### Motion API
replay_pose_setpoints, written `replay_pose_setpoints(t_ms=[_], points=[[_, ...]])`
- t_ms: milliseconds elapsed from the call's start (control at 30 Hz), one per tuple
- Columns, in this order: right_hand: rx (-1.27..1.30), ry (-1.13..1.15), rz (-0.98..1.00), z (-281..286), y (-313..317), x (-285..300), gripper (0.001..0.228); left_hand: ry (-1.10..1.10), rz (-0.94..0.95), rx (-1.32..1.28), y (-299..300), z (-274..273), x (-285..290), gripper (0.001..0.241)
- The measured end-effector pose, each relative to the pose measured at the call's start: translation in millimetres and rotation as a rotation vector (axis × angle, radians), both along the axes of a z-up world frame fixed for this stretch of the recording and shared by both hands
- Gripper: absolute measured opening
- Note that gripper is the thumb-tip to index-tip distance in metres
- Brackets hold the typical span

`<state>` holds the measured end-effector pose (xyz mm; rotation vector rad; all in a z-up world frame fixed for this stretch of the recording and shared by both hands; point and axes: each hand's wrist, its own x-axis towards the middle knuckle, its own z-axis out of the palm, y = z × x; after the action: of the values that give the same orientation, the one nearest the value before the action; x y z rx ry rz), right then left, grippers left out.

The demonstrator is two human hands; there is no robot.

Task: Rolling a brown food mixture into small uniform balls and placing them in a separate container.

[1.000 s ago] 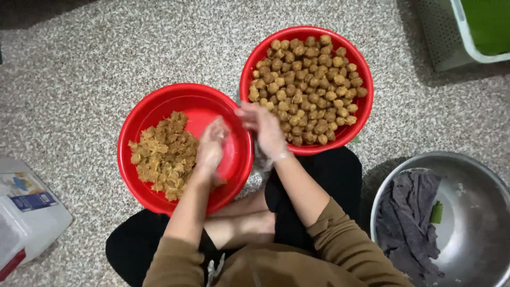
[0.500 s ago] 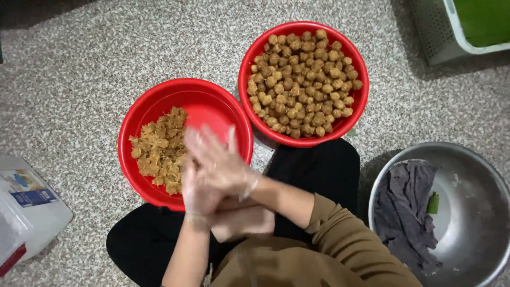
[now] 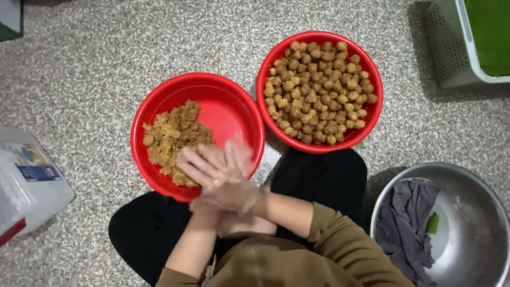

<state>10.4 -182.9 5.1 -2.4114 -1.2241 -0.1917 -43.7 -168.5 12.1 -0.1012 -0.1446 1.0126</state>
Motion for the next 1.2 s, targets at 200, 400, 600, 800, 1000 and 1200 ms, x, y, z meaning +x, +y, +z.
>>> replay_pose_setpoints(t_ms=[200, 400, 600, 800, 1000, 1200], points=[[-0.073, 0.146, 0.023, -3.0, -18.3, 19.2, 0.084, 0.738, -1.106, -0.097, 75.7, 11.2, -8.9, 0.055], [0.174, -0.125, 0.075, 12.3, 30.1, -45.5, 0.086, 0.727, -1.023, -0.008, 57.7, 2.2, -19.4, 0.077], [0.084, 0.125, 0.166, -29.7, -11.1, -9.2, 0.078, 0.022, -1.255, -0.265, 106.9, -97.1, -10.5, 0.051], [0.434, 0.431, 0.254, -38.2, -19.5, 4.5, 0.036, 0.841, -0.711, 0.401, 138.5, -70.9, 2.8, 0.060], [0.697, 0.309, -0.357, 46.3, -101.1, 99.6, 0.085, 2.215, -0.060, 2.338, 199.3, -42.5, 16.2, 0.076], [0.780, 0.204, -0.411, 18.0, -133.9, 116.7, 0.072, 2.135, 0.147, 2.753, 217.2, -66.0, 16.8, 0.054]])
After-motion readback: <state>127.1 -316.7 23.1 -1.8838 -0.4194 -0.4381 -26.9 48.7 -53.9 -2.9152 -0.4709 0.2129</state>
